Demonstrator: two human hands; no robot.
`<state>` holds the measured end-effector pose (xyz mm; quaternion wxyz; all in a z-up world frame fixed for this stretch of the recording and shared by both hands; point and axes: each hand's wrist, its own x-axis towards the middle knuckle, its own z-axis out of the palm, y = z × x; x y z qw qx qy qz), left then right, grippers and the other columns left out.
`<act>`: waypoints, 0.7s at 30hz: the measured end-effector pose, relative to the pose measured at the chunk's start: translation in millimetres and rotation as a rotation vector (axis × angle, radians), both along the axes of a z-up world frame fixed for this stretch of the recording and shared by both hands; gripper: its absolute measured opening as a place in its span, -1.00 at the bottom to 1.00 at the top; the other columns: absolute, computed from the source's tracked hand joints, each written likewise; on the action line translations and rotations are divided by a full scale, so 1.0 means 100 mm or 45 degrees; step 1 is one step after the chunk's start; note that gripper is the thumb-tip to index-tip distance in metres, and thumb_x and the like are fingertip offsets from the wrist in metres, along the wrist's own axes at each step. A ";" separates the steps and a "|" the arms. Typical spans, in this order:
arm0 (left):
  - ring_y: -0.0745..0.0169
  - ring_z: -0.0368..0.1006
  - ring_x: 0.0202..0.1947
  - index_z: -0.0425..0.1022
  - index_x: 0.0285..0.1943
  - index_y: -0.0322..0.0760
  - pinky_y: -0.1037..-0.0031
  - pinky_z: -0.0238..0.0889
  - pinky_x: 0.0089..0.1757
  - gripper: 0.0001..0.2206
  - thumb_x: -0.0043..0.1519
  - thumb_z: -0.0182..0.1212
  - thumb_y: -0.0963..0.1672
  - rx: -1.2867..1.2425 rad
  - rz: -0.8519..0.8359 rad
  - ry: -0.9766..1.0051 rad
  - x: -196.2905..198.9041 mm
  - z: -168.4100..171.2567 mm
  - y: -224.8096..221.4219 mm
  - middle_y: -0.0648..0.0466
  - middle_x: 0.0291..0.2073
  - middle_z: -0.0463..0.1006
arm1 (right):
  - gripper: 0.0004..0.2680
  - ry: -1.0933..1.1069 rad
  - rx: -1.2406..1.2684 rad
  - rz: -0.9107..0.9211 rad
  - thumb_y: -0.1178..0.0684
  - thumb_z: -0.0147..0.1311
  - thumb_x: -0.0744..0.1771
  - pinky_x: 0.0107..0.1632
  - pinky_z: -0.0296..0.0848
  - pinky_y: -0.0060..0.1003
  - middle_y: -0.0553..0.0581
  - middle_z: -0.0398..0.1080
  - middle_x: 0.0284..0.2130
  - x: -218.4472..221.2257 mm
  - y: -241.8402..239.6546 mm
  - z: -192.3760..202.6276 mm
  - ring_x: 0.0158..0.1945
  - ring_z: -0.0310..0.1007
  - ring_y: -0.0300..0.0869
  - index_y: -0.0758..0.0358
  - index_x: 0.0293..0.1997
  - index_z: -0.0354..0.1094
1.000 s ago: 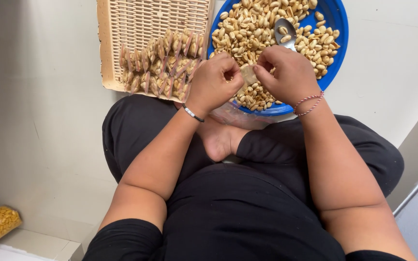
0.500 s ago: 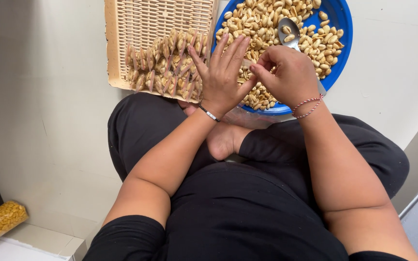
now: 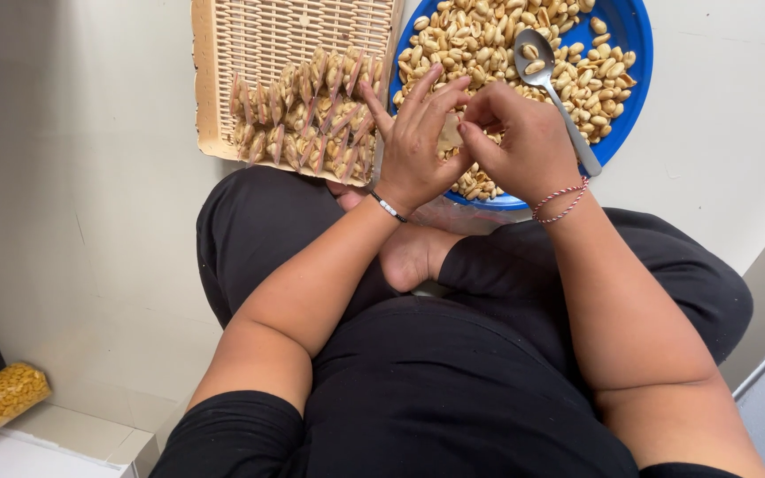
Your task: Sorting and transferring small food items from a blue bowl to a wicker tray using hands and a spoon.
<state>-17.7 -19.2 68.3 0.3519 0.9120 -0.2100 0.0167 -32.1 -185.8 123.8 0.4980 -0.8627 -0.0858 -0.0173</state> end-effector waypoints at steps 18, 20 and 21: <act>0.13 0.25 0.36 0.41 0.10 -0.13 -0.51 -0.79 0.27 -0.66 0.15 0.28 -0.06 0.106 0.046 -0.098 0.04 -0.03 0.04 0.19 -0.04 0.60 | -0.86 -0.407 -0.644 0.111 0.14 0.15 0.31 0.07 0.40 -0.17 0.10 0.50 0.08 0.04 0.02 0.15 0.16 0.46 -0.03 0.22 -0.09 0.58; 0.13 0.27 0.36 0.40 0.12 -0.14 -0.51 -0.79 0.28 -0.63 0.14 0.27 -0.06 0.097 0.041 -0.074 0.04 -0.05 0.05 0.17 -0.01 0.60 | -0.89 -0.367 -0.563 0.136 0.13 0.15 0.32 0.11 0.38 -0.14 0.15 0.48 0.09 0.02 0.02 0.14 0.17 0.45 0.00 0.24 -0.16 0.59; 0.13 0.28 0.36 0.39 0.13 -0.15 -0.50 -0.80 0.28 -0.61 0.12 0.26 -0.05 0.089 0.036 -0.051 0.04 -0.05 0.05 0.14 0.02 0.60 | -0.90 -0.329 -0.481 0.159 0.12 0.15 0.32 0.15 0.37 -0.12 0.19 0.46 0.11 0.02 0.02 0.14 0.18 0.43 0.04 0.25 -0.22 0.60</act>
